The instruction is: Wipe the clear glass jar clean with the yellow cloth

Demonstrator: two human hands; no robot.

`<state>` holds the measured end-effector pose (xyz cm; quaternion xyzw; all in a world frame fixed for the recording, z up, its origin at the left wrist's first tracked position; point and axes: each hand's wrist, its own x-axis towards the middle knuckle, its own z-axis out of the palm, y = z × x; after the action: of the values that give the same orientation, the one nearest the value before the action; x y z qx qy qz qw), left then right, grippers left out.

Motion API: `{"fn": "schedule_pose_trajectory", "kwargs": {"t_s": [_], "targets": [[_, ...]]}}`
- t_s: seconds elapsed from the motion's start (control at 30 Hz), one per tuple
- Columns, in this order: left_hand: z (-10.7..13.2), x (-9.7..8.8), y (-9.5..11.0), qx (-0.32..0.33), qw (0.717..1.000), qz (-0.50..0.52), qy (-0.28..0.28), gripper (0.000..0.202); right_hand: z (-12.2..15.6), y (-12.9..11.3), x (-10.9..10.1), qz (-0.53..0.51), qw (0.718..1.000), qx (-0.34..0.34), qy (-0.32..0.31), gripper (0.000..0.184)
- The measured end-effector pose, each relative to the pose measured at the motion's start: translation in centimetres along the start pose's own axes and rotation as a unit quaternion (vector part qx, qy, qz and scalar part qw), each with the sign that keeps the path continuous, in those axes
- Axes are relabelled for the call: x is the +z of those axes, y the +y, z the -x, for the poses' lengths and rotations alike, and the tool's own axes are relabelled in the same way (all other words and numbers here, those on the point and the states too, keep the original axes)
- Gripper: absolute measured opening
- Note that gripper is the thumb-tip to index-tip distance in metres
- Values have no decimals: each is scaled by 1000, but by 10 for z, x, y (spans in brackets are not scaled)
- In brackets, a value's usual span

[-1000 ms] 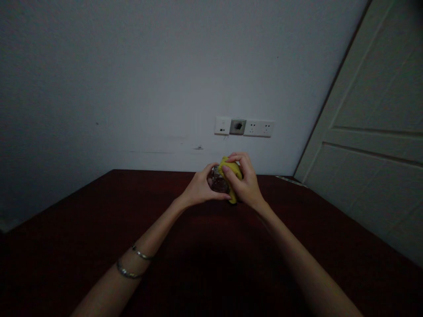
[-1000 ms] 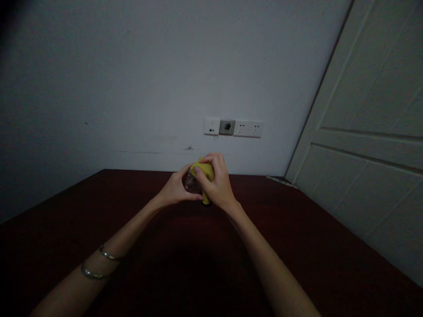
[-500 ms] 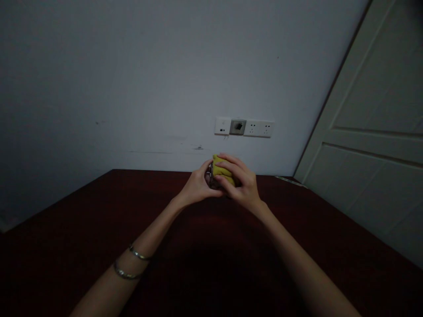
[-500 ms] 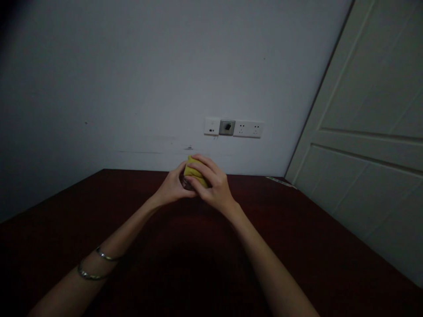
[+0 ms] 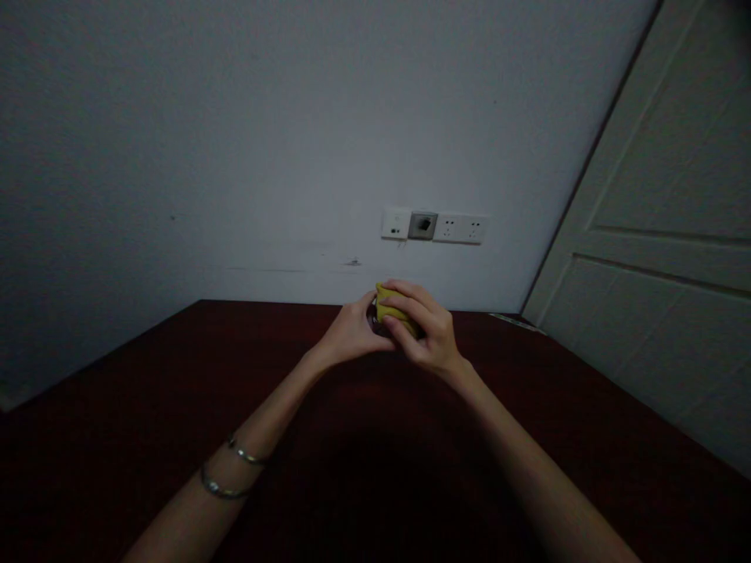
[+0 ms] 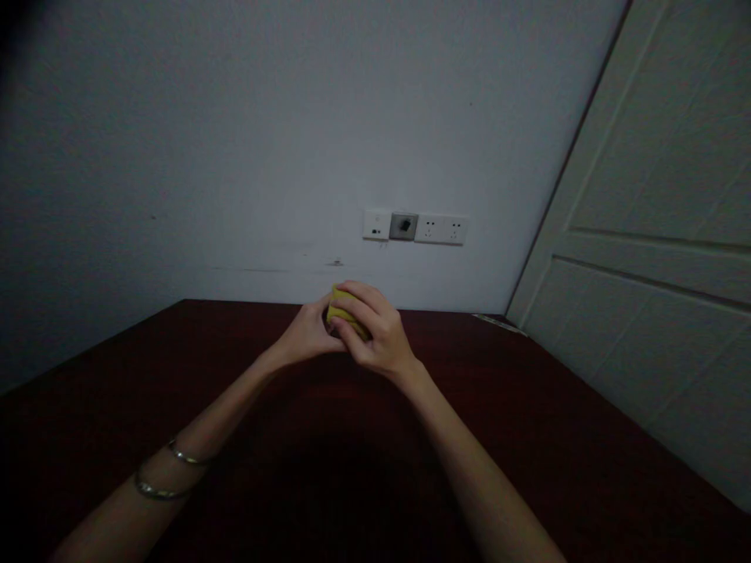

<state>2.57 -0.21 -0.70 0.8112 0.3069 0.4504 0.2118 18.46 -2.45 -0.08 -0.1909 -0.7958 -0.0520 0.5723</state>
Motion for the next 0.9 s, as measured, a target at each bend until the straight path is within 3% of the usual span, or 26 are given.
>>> {"fn": "schedule_pose_trajectory", "kwargs": {"t_s": [0.1, 0.2, 0.3, 0.53, 0.6, 0.7, 0.8, 0.9], "targets": [[0, -1, 3, 2, 1000, -14, -2, 70, 1, 3, 2, -22, 1000, 0, 22, 21], [1, -2, 10, 13, 999, -31, -11, 80, 0, 9, 7, -87, 985, 111, 99, 16], [1, -2, 14, -3, 998, -61, -14, 82, -1, 13, 8, -112, 972, 173, 116, 16], [-1, -2, 4, -41, 996, -78, -9, 55, -1, 0, 0, -3, 1000, 7, 4, 20], [-2, -2, 1, -43, 996, -79, -7, 51, -1, -2, 2, 0, 1000, -7, 0, 20], [-2, -1, 1, -29, 998, -52, 4, 62, -1, 2, 7, -39, 997, 53, 48, 16], [-1, 0, 4, -16, 1000, 19, 4, 76, -2, 9, 13, -124, 973, 150, 122, 12], [-2, 2, 5, -32, 991, 131, 3, 71, -4, 11, 15, -177, 950, 205, 154, 14]]}}
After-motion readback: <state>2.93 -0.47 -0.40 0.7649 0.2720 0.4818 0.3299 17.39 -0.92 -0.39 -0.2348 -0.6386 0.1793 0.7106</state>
